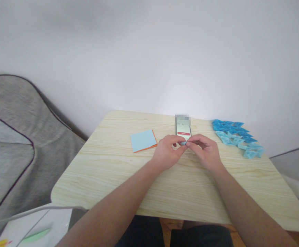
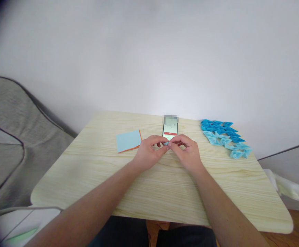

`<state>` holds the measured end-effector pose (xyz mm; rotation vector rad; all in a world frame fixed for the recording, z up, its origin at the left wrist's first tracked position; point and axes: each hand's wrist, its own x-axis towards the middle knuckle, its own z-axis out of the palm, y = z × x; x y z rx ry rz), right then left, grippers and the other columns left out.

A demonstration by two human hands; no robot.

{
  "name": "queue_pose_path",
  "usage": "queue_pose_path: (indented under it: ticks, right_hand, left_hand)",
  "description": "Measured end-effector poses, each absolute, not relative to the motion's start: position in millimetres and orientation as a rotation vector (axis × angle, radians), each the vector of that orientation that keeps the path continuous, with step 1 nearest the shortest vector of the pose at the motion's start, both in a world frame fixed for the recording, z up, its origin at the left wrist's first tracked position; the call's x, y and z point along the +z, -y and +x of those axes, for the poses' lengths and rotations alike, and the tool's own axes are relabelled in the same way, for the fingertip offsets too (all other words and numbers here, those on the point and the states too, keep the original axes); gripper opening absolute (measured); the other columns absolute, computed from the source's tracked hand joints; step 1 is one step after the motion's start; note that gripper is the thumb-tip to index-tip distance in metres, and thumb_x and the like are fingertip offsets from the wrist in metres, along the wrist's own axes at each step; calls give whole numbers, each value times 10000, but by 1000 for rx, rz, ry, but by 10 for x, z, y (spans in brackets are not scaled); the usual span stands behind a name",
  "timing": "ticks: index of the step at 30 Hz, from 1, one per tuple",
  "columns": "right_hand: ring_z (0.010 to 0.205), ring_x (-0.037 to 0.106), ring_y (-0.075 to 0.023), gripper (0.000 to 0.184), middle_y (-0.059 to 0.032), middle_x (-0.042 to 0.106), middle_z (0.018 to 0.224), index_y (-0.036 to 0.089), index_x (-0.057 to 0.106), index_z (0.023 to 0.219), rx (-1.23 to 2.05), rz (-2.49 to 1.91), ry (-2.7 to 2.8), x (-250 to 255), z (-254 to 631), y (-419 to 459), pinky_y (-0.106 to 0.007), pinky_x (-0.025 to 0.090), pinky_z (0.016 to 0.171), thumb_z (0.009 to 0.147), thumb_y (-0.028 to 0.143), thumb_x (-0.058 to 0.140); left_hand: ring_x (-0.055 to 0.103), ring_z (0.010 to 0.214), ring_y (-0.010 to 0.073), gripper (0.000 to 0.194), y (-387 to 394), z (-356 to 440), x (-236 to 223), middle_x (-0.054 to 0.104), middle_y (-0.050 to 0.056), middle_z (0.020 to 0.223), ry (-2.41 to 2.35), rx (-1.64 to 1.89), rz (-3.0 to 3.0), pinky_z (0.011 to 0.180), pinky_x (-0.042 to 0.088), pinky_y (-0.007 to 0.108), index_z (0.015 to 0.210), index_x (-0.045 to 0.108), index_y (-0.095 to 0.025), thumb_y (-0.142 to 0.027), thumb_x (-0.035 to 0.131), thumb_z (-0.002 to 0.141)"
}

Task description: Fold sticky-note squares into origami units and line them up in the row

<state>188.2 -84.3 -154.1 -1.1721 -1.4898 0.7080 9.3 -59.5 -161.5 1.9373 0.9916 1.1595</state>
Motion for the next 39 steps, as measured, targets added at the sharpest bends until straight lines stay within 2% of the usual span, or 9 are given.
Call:
queue_pose_path:
  ticks: [6,12,19,28,35,39]
  right_hand:
    - [765,690,-172,27,-3,746,819,236,751,845,707,-1185,1453,-1540,1873,849,-312,536,744,830,257,760]
    - [751,693,-172,45,-5,750,819,238,752,853,722,-1184,1415,-1558,1866,847,-313,541,726,825,271,767]
    - [776,669,-180,84,-25,726,855,237,747,882,714,-1174,1477,-1563,1893,852,-327,531,726,852,315,755]
    - [736,675,-183,131,-26,743,831,232,735,890,781,-1210,1441,-1607,1879,837,-322,540,693,830,344,766]
    - [702,658,-161,127,-17,727,794,217,722,876,783,-1218,1389,-1597,1860,838,-302,535,671,822,322,769]
    - [742,671,-165,124,-33,743,869,213,716,873,824,-1172,1327,-1580,1853,824,-324,582,707,823,317,761]
  left_hand:
    - [647,813,158,186,582,101,-1619,784,7,995,-1024,1134,1857,766,519,301,1011,779,-255,-362,742,864]
    - [678,856,167,200,579,97,-1594,794,4,1012,-1029,1090,1822,764,518,296,1018,790,-262,-355,758,843]
    - [704,931,174,181,592,71,-1547,795,10,1034,-1002,1102,1833,826,542,291,992,791,-245,-318,642,921]
    - [696,810,157,173,608,81,-1547,791,1,906,-1092,1132,1944,708,531,261,946,794,-250,-301,632,914]
    - [710,816,158,174,608,103,-1582,798,-1,947,-1125,1176,1822,739,547,273,963,790,-241,-309,639,910]
    - [726,860,173,176,597,122,-1586,799,22,959,-1116,1215,1695,783,566,288,975,789,-216,-309,657,904]
